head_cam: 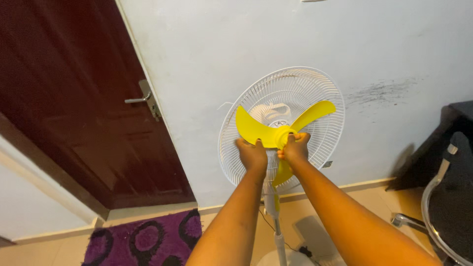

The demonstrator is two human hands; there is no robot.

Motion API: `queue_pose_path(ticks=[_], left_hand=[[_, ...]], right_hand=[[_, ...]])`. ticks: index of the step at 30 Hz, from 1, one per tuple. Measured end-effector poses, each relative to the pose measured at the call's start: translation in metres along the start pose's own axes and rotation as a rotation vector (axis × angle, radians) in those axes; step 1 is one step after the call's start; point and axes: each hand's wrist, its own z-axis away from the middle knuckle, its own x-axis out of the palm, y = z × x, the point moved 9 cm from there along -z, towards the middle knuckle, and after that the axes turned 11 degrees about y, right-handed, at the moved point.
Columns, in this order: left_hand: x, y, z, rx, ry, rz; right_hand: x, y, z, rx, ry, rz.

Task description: The person unplugs a standing fan, then removes the front wire cage and the yellow fan blades. The removed parts are placed on a nearby mattress.

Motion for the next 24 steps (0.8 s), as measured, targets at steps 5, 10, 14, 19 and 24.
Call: queue_pose_path(ticks=[5,10,14,19,24], left_hand=[[0.047,-0.049,-0.009,-0.311,-0.199,0.335],[0.056,-0.069,-0.017,-0.409,-0.206,0.171],[0.057,-0.059,-0.016,-0.348,-0.194,0.182],[0.047,-0.019,-0.014,-0.123,-0.146,0.009],[0.048,-0.001,-0.007,-0.012,-0.174,0.035]], right_hand=[[0.011,-0.014,0.009,-0.075,0.014,0.085],[0.014,-0.017,0.014,-0.13,0.05,0.13],[0.004,-0.024,0.019,-0.345,0.16,0.229],[-0.001,-0.038,0.038,-0.526,0.34,0.415],[-0.004,-0.046,0.044,-0.558,0.419,0.542]])
